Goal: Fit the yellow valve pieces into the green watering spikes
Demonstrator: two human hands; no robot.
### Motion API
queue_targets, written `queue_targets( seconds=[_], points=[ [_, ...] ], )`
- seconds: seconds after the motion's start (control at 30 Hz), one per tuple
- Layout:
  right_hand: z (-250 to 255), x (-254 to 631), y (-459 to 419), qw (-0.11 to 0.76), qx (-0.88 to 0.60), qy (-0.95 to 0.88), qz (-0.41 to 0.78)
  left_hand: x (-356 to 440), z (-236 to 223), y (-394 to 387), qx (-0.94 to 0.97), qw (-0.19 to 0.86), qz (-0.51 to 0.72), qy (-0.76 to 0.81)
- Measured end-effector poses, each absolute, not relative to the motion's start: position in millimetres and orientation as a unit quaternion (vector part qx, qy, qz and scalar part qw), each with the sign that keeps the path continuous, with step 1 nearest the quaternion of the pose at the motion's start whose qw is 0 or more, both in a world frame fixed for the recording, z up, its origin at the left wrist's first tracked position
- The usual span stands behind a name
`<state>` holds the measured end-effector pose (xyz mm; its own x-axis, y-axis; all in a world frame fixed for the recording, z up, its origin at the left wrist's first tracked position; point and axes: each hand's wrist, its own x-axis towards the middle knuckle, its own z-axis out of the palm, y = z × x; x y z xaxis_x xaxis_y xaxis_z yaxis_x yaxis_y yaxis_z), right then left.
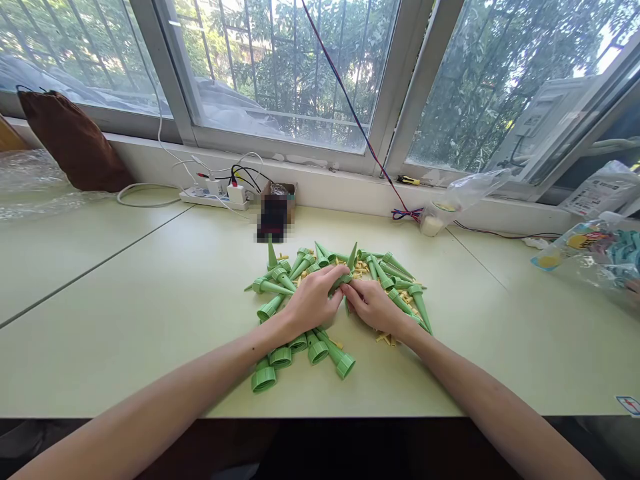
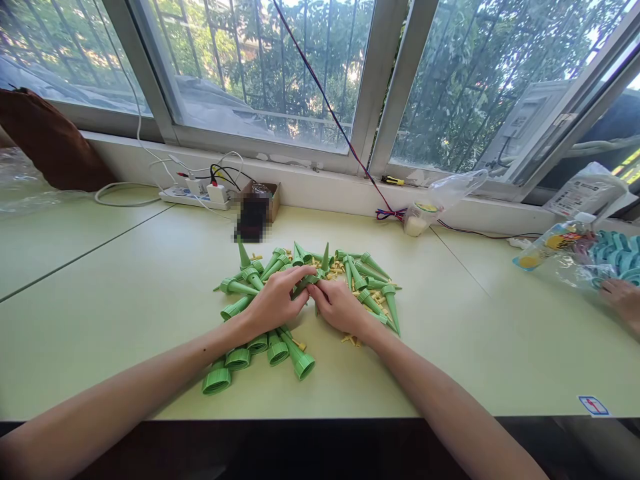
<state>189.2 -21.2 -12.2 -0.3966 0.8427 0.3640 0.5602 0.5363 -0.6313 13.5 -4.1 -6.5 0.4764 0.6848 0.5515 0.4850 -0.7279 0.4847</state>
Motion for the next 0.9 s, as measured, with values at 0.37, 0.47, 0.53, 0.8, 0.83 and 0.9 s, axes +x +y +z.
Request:
queue_targets(
  seconds=[0.37, 0.47, 0.53, 0.8, 0.83, 0.9],
  points=[
    [-10.8, 189.5, -21.6, 0.337, -0.432, -0.81, 0.211, 13.4, -5.6, -3.9, 0.848, 0.132, 0.378, 0.347],
    [-10.4, 189.1, -21.8, 0.338, -0.433, -0.809, 0.21, 13.4, -5.9, -4.0, 0.847, 0.132, 0.377, 0.351],
    [-10.5, 189.0, -21.8, 0.339, -0.433, -0.808, 0.213, 13.5, -6.0, -4.2, 0.847, 0.132, 0.376, 0.352],
    [-11.8, 188.8, -21.2, 0.34, -0.433, -0.807, 0.212, 13.3, -6.0, -3.7, 0.848, 0.13, 0.376, 0.35],
    [-11.8, 188.7, -21.4, 0.34, -0.433, -0.808, 0.211, 13.3, -6.2, -3.4, 0.848, 0.13, 0.377, 0.348],
    [-11.5, 188.5, -21.8, 0.338, -0.434, -0.808, 0.211, 13.2, -6.7, -2.7, 0.849, 0.129, 0.38, 0.344]
  ],
)
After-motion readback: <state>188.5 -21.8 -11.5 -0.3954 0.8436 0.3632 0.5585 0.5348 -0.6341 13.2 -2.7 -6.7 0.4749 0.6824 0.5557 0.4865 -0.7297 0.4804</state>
